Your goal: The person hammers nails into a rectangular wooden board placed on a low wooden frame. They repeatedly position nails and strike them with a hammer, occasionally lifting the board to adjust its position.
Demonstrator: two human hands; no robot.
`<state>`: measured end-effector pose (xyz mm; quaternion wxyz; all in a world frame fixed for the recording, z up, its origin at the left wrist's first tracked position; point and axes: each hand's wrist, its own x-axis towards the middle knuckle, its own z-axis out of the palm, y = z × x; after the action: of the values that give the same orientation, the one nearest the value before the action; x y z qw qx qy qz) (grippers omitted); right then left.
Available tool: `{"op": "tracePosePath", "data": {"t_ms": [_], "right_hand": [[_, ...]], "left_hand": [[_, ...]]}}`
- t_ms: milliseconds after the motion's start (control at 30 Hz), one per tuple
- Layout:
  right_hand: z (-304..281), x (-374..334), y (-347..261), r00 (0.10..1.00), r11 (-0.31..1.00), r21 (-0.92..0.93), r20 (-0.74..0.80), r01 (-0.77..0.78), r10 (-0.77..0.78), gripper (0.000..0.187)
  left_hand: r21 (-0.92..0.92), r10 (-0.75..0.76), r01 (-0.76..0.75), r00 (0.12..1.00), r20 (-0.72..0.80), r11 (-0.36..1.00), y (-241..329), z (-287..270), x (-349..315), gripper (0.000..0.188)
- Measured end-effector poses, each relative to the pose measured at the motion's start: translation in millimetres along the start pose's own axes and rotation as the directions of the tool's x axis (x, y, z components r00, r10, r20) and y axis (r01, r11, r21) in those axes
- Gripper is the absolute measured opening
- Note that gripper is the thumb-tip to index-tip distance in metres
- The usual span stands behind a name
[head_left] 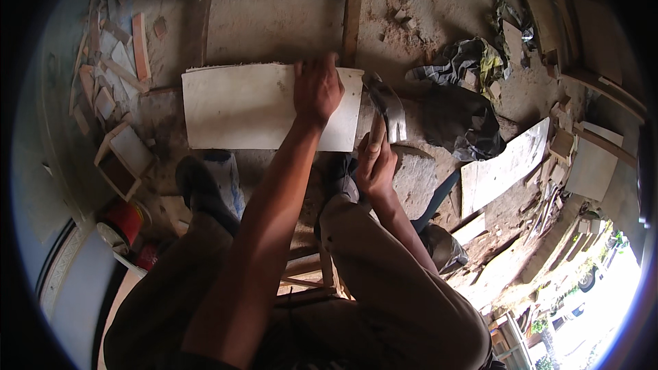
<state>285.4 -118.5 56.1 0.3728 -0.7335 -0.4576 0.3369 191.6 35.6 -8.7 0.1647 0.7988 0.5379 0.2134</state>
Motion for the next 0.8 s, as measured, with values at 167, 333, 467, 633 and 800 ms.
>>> {"op": "tracePosePath", "data": {"t_ms": [167, 333, 467, 633, 800], "right_hand": [[5.1, 16.6, -4.3, 0.966, 0.957, -0.18, 0.081, -0.228, 0.246, 0.031], [2.7, 2.8, -3.6, 1.0, 0.997, -0.069, 0.002, -0.029, 0.029, 0.034], [1.0, 14.1, -10.7, 0.932, 0.927, -0.184, 0.097, -0.327, 0.349, 0.031], [1.2, 11.0, -11.8, 0.983, 0.971, -0.161, 0.022, -0.178, 0.184, 0.037], [4.3, 12.8, -5.8, 0.98, 0.975, -0.14, 0.081, -0.171, 0.183, 0.026]], "left_hand": [[0.008, 0.014, -0.014, 0.999, -0.044, 1.0, -6.9, 6.7, -1.9, 0.025], [0.005, -0.001, 0.001, 1.0, 0.012, 1.0, -1.5, 1.8, -1.0, 0.027], [0.008, -0.008, 0.008, 1.0, 0.012, 1.0, -0.5, -0.5, -0.7, 0.028], [0.022, 0.012, -0.011, 0.999, -0.039, 1.0, 0.0, 1.2, 0.9, 0.024], [0.038, 0.018, -0.018, 1.0, -0.013, 0.999, 0.1, 1.5, -1.7, 0.024]]}}
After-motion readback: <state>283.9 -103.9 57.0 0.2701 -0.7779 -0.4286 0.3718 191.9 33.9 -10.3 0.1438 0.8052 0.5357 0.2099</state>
